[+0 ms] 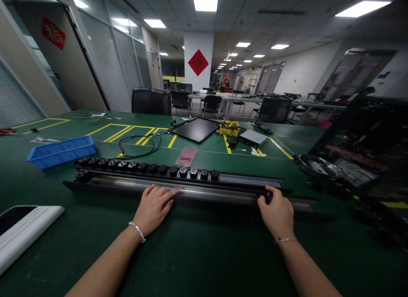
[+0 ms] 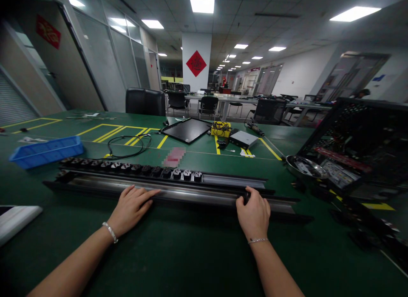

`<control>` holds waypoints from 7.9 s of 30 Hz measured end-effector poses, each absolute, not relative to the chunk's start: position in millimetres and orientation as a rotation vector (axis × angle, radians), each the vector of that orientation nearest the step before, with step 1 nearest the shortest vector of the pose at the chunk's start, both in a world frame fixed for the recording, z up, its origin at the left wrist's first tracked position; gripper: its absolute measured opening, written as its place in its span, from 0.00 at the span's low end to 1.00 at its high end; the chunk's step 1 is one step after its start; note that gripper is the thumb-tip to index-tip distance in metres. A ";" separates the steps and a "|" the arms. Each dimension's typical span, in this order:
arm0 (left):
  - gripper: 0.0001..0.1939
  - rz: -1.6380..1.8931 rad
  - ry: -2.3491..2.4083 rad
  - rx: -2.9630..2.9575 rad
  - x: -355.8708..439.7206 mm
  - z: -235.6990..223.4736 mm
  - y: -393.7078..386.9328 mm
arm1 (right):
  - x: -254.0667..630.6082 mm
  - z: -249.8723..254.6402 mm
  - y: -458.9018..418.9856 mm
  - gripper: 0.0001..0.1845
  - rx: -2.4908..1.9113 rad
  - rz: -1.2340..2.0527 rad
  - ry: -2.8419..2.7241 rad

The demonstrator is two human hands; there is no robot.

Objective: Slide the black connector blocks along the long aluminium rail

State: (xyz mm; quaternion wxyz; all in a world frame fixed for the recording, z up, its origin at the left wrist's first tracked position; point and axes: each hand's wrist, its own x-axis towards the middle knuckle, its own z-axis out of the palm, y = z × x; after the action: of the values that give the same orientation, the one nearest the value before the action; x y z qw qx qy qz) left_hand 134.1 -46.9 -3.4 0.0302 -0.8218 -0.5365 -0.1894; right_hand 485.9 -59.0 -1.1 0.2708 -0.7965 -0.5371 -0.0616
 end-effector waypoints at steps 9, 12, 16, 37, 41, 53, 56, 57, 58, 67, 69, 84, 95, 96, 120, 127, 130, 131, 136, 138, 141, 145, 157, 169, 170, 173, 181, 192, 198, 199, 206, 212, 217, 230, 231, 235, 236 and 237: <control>0.18 -0.586 -1.642 -2.536 131.8 -7.3 -45.5 | 487.3 -1.7 -58.2 0.22 -2.143 -0.164 -1.443; 0.18 -0.583 -1.646 -2.539 131.8 -6.9 -45.4 | 488.0 -2.6 -57.6 0.22 -2.144 -0.162 -1.440; 0.18 -0.596 -1.644 -2.535 132.7 -5.7 -45.8 | 488.7 -5.1 -57.1 0.22 -2.115 -0.196 -1.438; 0.18 -0.581 -1.652 -2.539 131.9 -5.3 -45.6 | 488.2 0.8 -59.2 0.22 -2.160 -0.131 -1.415; 0.18 -0.572 -1.655 -2.545 131.5 -6.0 -45.3 | 487.8 0.5 -58.7 0.22 -2.157 -0.137 -1.411; 0.18 -0.564 -1.643 -2.533 131.8 -5.7 -45.0 | 491.4 -6.1 -56.5 0.21 -2.112 -0.189 -1.424; 0.18 -0.571 -1.642 -2.529 131.9 -5.5 -45.5 | 491.0 -4.5 -57.2 0.21 -2.113 -0.179 -1.426; 0.18 -0.573 -1.640 -2.529 132.0 -5.5 -45.6 | 490.8 -3.9 -57.4 0.21 -2.112 -0.176 -1.422; 0.18 -0.576 -1.638 -2.529 132.0 -5.5 -45.7 | 490.6 -3.4 -57.5 0.21 -2.111 -0.174 -1.416; 0.18 -0.583 -1.630 -2.529 132.0 -6.2 -45.4 | 493.2 -2.1 -59.6 0.23 -2.133 -0.240 -1.452; 0.18 -0.582 -1.635 -2.533 132.3 -5.7 -45.6 | 495.7 -2.8 -60.1 0.25 -2.155 -0.266 -1.437; 0.18 -0.594 -1.634 -2.527 130.3 -9.3 -43.7 | 501.4 -3.6 -59.7 0.26 -2.234 -0.227 -1.436; 0.18 -0.583 -1.643 -2.534 131.8 -6.7 -45.2 | 500.1 -2.5 -60.2 0.25 -2.228 -0.228 -1.432; 0.18 -0.582 -1.645 -2.534 131.7 -6.6 -45.1 | 499.9 -2.2 -60.1 0.24 -2.227 -0.228 -1.428; 0.18 -0.578 -1.629 -2.525 130.2 -10.5 -42.7 | 501.3 -1.9 -59.1 0.22 -2.207 -0.253 -1.420; 0.18 -0.556 -1.601 -2.486 130.5 -10.5 -41.3 | 497.7 -1.9 -59.7 0.20 -2.181 -0.299 -1.405; 0.18 -0.557 -1.600 -2.486 130.4 -10.4 -40.1 | 495.9 -0.9 -61.0 0.19 -2.177 -0.288 -1.400; 0.18 -0.565 -1.598 -2.488 130.3 -10.4 -39.7 | 495.4 -0.3 -61.5 0.19 -2.173 -0.282 -1.398; 0.19 -0.589 -1.584 -2.498 129.6 -10.7 -39.0 | 494.2 0.5 -62.5 0.18 -2.144 -0.267 -1.390; 0.19 -0.600 -1.582 -2.494 129.1 -10.7 -38.7 | 495.0 -1.1 -61.7 0.17 -2.130 -0.270 -1.385; 0.18 -0.621 -1.571 -2.509 128.0 -11.2 -38.2 | 497.0 -4.7 -60.0 0.16 -2.119 -0.275 -1.375; 0.19 -0.597 -1.564 -2.522 126.0 -13.5 -37.0 | 498.3 -7.2 -59.2 0.15 -2.107 -0.274 -1.369; 0.18 -0.625 -1.593 -2.510 123.7 -18.0 -35.8 | 495.6 -1.0 -62.8 0.17 -2.179 -0.238 -1.375; 0.18 -0.586 -1.634 -2.525 128.4 -10.1 -40.0 | 500.0 -5.9 -58.9 0.18 -2.186 -0.267 -1.347; 0.18 -0.587 -1.635 -2.527 128.3 -10.7 -39.7 | 499.8 -5.1 -59.2 0.18 -2.190 -0.264 -1.346; 0.17 -0.590 -1.631 -2.528 127.8 -12.0 -39.0 | 498.5 -2.2 -60.2 0.18 -2.209 -0.261 -1.344; 0.16 -0.583 -1.639 -2.497 129.3 -10.4 -40.7 | 499.3 -0.1 -60.3 0.19 -2.246 -0.240 -1.357; 0.16 -0.606 -1.630 -2.502 129.7 -10.8 -40.6 | 503.8 -1.5 -58.4 0.20 -2.241 -0.226 -1.347; 0.16 -0.616 -1.635 -2.502 130.4 -10.3 -41.1 | 503.9 -0.9 -58.3 0.19 -2.241 -0.239 -1.349; 0.16 -0.617 -1.637 -2.501 130.4 -10.2 -41.2 | 503.3 -0.1 -58.6 0.19 -2.244 -0.236 -1.351; 0.16 -0.622 -1.639 -2.505 131.4 -8.3 -41.8 | 501.1 1.9 -60.1 0.19 -2.244 -0.229 -1.347; 0.16 -0.614 -1.643 -2.508 130.7 -10.0 -41.0 | 506.6 -0.9 -58.3 0.21 -2.248 -0.191 -1.351; 0.16 -0.623 -1.637 -2.509 130.0 -10.9 -40.8 | 506.8 0.2 -58.7 0.21 -2.241 -0.178 -1.347; 0.16 -0.631 -1.633 -2.514 130.7 -9.9 -41.1 | 507.0 0.2 -58.0 0.21 -2.250 -0.175 -1.326; 0.16 -0.629 -1.634 -2.515 130.7 -9.7 -41.3 | 507.1 0.2 -58.1 0.21 -2.249 -0.173 -1.325; 0.16 -0.613 -1.642 -2.512 130.6 -9.3 -41.4 | 507.7 0.5 -58.8 0.20 -2.241 -0.170 -1.322; 0.16 -0.610 -1.643 -2.512 130.6 -9.2 -41.3 | 507.9 0.5 -58.8 0.20 -2.241 -0.169 -1.325; 0.16 -0.608 -1.642 -2.512 130.6 -9.1 -41.3 | 508.1 0.3 -58.7 0.20 -2.242 -0.168 -1.327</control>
State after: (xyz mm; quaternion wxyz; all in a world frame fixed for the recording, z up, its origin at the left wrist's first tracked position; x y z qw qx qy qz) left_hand 130.6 -41.3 -9.1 0.0397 -0.8197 -0.5359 -0.1983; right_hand 508.1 -58.7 0.3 0.2623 -0.8287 -0.4905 -0.0621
